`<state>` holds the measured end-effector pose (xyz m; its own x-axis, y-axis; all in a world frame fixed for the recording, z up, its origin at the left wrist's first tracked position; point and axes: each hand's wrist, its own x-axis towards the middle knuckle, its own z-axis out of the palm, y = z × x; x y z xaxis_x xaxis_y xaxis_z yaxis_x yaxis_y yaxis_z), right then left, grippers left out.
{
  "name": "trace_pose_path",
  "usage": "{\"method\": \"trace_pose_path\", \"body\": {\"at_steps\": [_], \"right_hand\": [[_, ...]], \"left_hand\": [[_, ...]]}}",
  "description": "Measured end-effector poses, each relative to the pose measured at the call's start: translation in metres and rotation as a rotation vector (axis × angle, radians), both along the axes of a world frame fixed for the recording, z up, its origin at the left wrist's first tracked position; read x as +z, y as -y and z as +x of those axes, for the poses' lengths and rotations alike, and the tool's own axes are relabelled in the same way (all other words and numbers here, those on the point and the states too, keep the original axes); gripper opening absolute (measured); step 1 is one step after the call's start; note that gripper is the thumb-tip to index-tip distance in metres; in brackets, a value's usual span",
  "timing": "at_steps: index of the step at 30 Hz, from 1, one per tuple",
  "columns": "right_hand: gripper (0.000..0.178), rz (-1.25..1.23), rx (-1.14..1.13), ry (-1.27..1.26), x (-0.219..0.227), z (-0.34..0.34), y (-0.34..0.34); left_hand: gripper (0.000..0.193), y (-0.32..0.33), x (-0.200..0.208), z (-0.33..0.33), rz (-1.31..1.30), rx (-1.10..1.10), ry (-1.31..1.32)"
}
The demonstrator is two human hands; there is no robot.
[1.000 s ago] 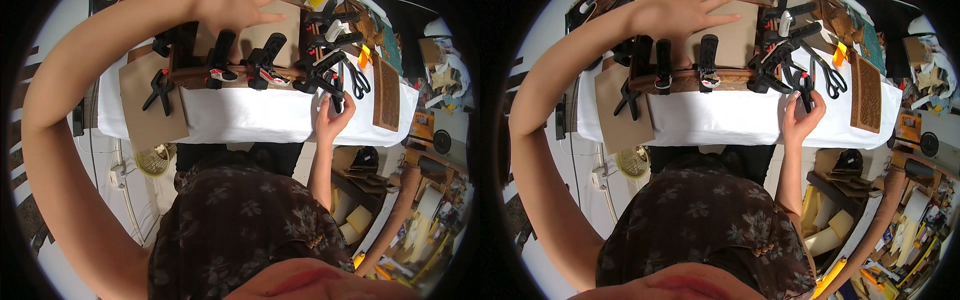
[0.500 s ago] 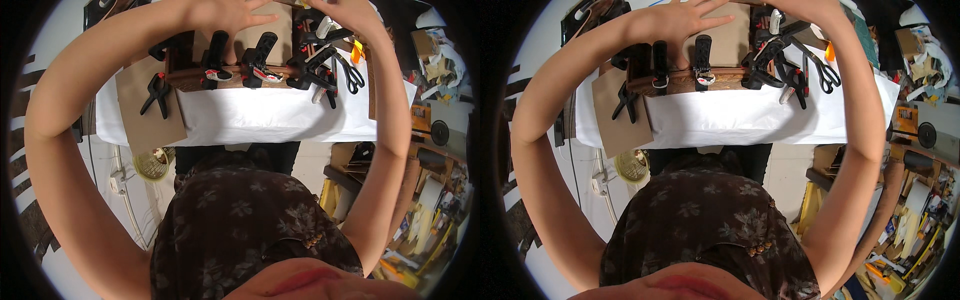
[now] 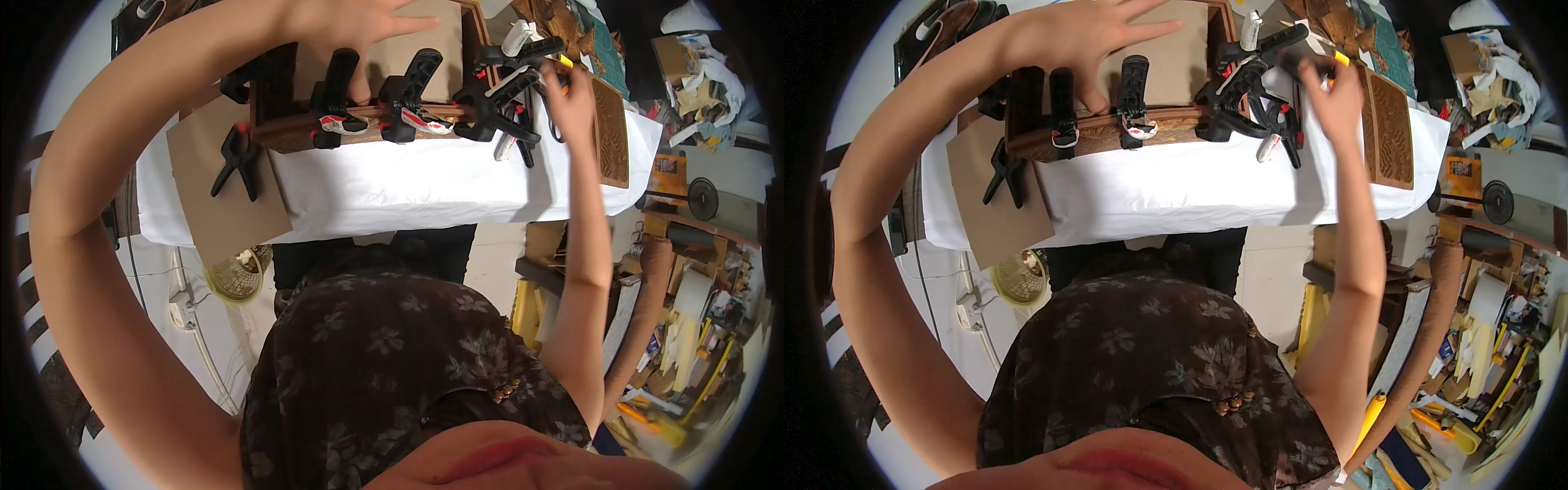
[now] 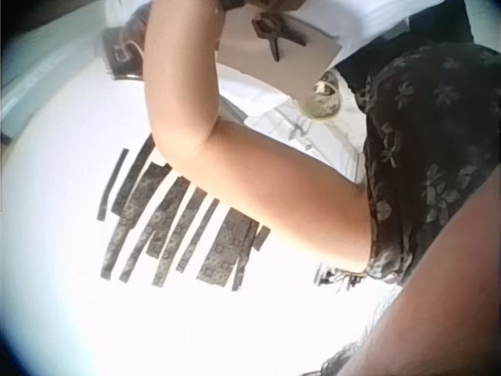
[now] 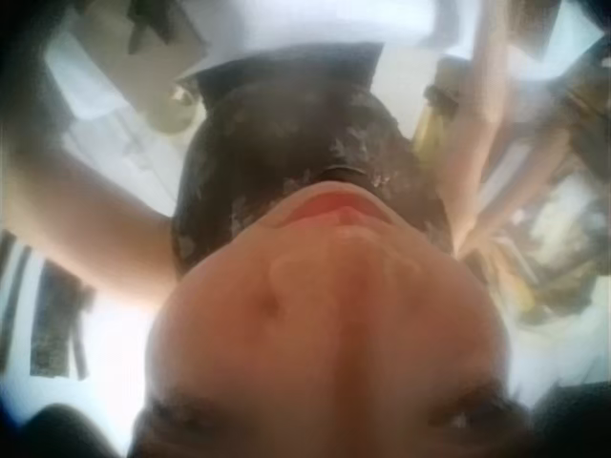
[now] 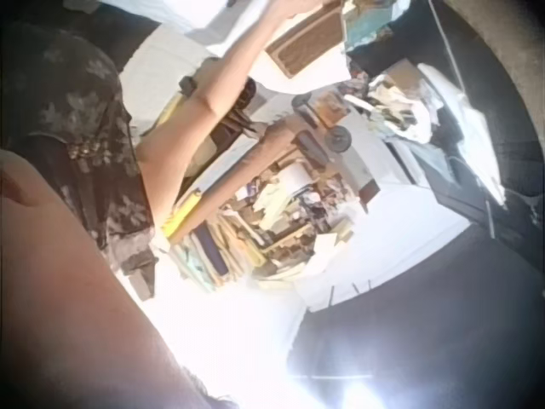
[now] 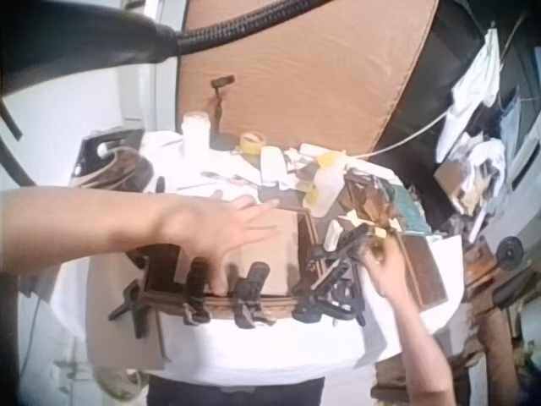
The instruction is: The person assembles a wooden frame by placing a rectangular board into a carved wooden frame and securing it with multiple clamps. They adjust the clamps and reposition the board to ensure a tight fit.
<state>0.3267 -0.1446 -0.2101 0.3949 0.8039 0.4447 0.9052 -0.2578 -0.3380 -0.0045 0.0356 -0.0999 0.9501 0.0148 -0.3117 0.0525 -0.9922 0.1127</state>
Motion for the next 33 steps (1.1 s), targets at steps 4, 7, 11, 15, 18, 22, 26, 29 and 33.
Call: {"method": "trace_pose_path", "body": {"at_steps": [4, 7, 11, 15, 18, 22, 26, 29, 33], "right_hand": [[0.052, -0.059, 0.058, 0.076, -0.043, -0.007, 0.024], [0.044, 0.209, 0.172, 0.166, -0.006, -0.018, 0.006], [0.064, 0.151, 0.831, -1.106, 0.062, -0.058, -0.048], [0.073, 0.04, 0.998, -1.48, 0.069, -0.074, -0.068], [0.066, -0.062, 1.092, -1.498, 0.052, -0.059, -0.089], [0.057, 0.056, 1.312, -1.347, 0.092, -0.02, -0.068], [0.041, 0.025, 0.459, -0.638, 0.08, -0.038, -0.023], [0.046, -0.186, 0.421, -0.179, 0.023, -0.044, -0.006], [0.043, -0.265, 0.334, -0.057, -0.01, -0.045, 0.018]], "left_hand": [[0.119, -0.003, -0.007, 0.001, 0.003, -0.042, 0.051], [0.117, -0.007, -0.015, 0.003, 0.003, -0.087, 0.096], [0.117, -0.016, -0.041, 0.002, 0.117, -0.26, 0.272], [0.116, -0.003, -0.016, 0.011, 0.076, -0.309, 0.301], [0.113, -0.008, -0.03, 0.0, 0.162, -0.3, 0.321], [0.106, 0.004, -0.006, 0.003, -0.022, -0.174, 0.189], [0.105, -0.014, -0.049, 0.005, 0.058, -0.265, 0.368], [0.106, -0.014, -0.054, 0.002, 0.069, -0.283, 0.387], [0.108, -0.006, -0.037, 0.005, 0.03, -0.259, 0.284]]}}
